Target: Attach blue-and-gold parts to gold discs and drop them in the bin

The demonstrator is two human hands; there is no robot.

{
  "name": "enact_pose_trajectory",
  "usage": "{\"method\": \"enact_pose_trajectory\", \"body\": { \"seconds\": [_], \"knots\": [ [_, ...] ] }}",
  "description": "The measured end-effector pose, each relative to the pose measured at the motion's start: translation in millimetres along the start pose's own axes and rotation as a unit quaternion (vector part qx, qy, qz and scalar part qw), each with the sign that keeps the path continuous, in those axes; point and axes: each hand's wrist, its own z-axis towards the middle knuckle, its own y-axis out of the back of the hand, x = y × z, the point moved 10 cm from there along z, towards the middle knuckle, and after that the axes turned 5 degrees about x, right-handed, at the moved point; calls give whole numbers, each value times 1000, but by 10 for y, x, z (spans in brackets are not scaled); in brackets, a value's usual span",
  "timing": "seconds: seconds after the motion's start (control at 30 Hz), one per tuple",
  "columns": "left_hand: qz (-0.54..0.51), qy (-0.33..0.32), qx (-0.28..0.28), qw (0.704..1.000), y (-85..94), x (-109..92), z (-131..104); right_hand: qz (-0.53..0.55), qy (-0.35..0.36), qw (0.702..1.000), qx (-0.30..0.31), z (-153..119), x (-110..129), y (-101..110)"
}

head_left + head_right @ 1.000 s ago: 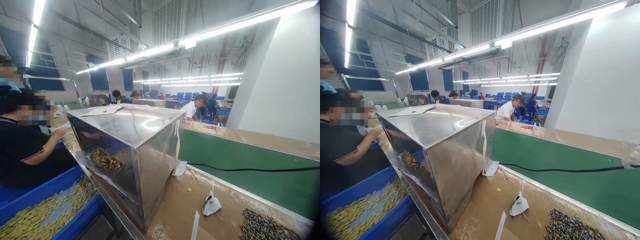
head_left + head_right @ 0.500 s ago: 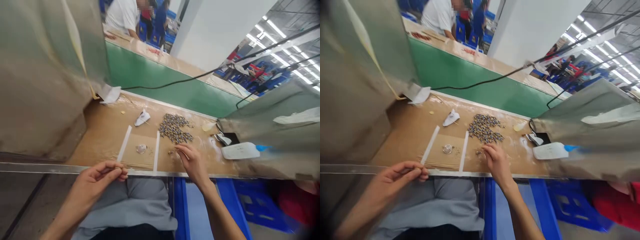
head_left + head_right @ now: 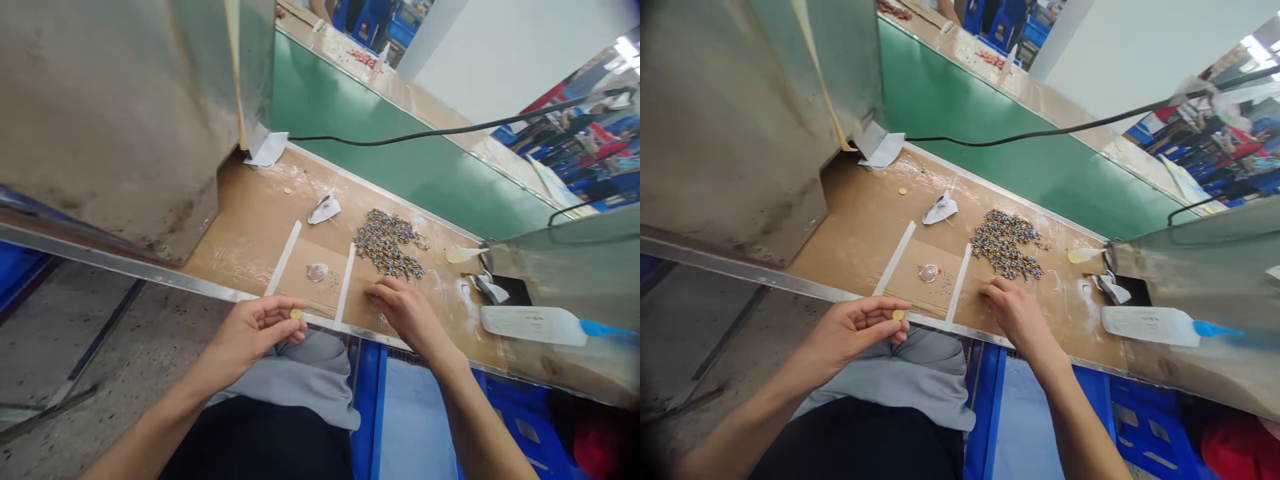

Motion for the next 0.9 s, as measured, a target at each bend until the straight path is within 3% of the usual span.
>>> {"method": "enact_pose_trajectory", "body": {
  "seconds": [0.1,0.27,0.4,0.53,0.7,0.9],
  "knots": [
    [-3,9,10,1000,-14,46,-20,62,-16,998,-28,-45,5,61],
    [8,7,9,1000,11,94,-31,174,-56,971,-154,-165,40,107],
    [41,-4,9,999,22,69,-1,170,-56,963,-201,-188,145,16],
    [101,-34,6,994,50,-25,40,214,-67,939,-262,-178,238,73],
    [64,-75,-5,995,133,-75,94,271,-15,908,-318,-6,536,183],
    [50,-79,-28,995,185,-41,136,216,35,911,-349,211,789,254]
  ]
}}
